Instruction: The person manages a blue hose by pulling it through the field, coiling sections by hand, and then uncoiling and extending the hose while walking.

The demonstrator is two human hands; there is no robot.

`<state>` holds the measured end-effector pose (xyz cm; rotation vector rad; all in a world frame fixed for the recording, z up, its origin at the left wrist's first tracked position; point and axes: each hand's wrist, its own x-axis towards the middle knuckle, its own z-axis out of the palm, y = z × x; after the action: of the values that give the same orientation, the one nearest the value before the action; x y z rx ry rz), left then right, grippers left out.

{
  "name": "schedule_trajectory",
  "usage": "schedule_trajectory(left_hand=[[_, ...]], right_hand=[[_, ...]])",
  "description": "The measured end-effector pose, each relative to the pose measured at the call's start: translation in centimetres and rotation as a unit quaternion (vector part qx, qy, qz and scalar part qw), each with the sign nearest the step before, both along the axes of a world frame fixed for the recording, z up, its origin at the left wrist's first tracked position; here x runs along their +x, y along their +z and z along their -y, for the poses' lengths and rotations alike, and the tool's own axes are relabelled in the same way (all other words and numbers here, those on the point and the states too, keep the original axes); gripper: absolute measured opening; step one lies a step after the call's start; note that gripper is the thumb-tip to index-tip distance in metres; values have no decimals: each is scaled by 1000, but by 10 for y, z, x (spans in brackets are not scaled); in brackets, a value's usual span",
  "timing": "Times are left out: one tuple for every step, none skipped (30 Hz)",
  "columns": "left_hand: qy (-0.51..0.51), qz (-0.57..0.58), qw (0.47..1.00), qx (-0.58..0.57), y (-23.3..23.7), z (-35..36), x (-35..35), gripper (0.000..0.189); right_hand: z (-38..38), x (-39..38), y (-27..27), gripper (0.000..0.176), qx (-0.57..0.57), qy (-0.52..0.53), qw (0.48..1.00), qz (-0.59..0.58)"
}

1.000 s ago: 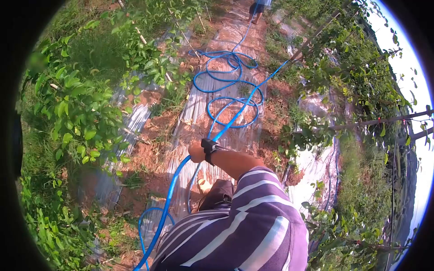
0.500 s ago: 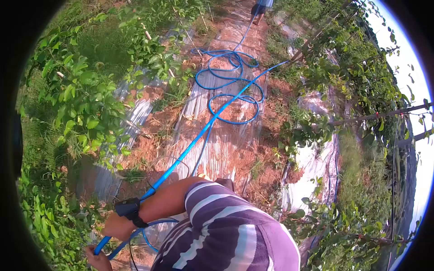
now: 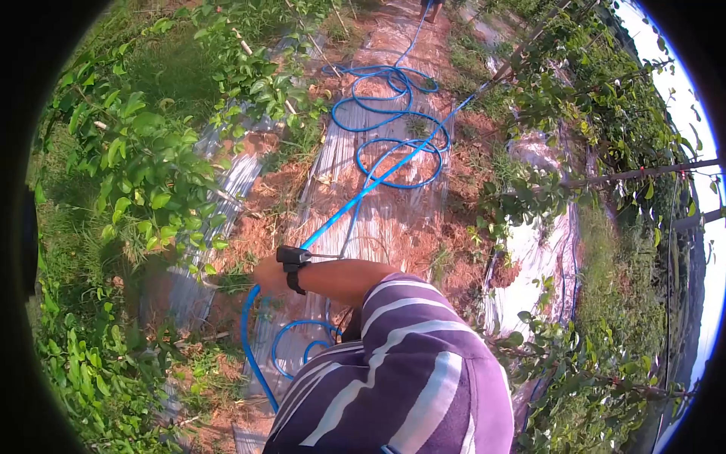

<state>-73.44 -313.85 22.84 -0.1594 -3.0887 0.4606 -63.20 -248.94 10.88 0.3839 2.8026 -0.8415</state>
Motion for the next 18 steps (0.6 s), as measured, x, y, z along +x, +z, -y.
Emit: schedule_trajectory(left_hand=[[-37, 13, 997, 67, -10, -26, 2, 30], [-78, 26, 987, 139, -17, -55, 1, 31], [-123, 42, 968, 213, -22, -95, 1, 33], [-157, 57, 949, 269, -19, -133, 8, 35], [-185, 77, 924, 327, -14, -173, 17, 36], [-195, 108, 904, 366, -13, -200, 22, 38], [-191, 149, 887, 393, -17, -213, 26, 40], [-149, 266, 853, 423, -25, -212, 17, 44], [-148, 266, 854, 423, -18, -213, 16, 44], [-157, 232, 871, 404, 0, -216, 16, 34], [-166, 197, 887, 383, 23, -218, 13, 25], [-172, 161, 902, 361, 45, -217, 12, 16], [-169, 60, 909, 377, 63, -201, 2, 13], [-161, -42, 907, 388, 81, -184, -9, 13], [-134, -73, 932, 329, 82, -104, -48, 15], [-104, -101, 952, 269, 82, -25, -88, 24], [-82, -163, 965, 190, 97, 7, -94, 26], [-52, -216, 968, 116, 111, 25, -83, 28]], right_hand=[[30, -35, 13, 18, -8, 29, 996, -81], [57, -61, 29, 16, -2, 112, 982, -154], [83, -66, 70, 16, -7, 141, 970, -197], [107, -73, 91, 18, -3, 184, 964, -193], [148, -97, 73, 22, 3, 260, 943, -209], [165, -77, 111, 24, -24, 306, 936, -175], [201, -70, 111, 24, -60, 320, 915, -239], [226, -67, 110, 24, -95, 332, 888, -304], [226, -64, 118, 24, -96, 332, 888, -304], [227, -57, 127, 24, -106, 342, 879, -314], [227, -53, 132, 23, -116, 350, 870, -326], [225, -56, 125, 19, -168, 316, 880, -311], [213, -54, 117, 13, -141, 302, 901, -276], [182, -41, 123, 12, -101, 308, 922, -211], [167, -43, 82, 11, -92, 274, 927, -240], [137, -31, 58, 12, -92, 205, 948, -227], [99, -15, 33, 14, -74, 146, 969, -184], [59, 6, 8, 15, -28, 93, 991, -97]])
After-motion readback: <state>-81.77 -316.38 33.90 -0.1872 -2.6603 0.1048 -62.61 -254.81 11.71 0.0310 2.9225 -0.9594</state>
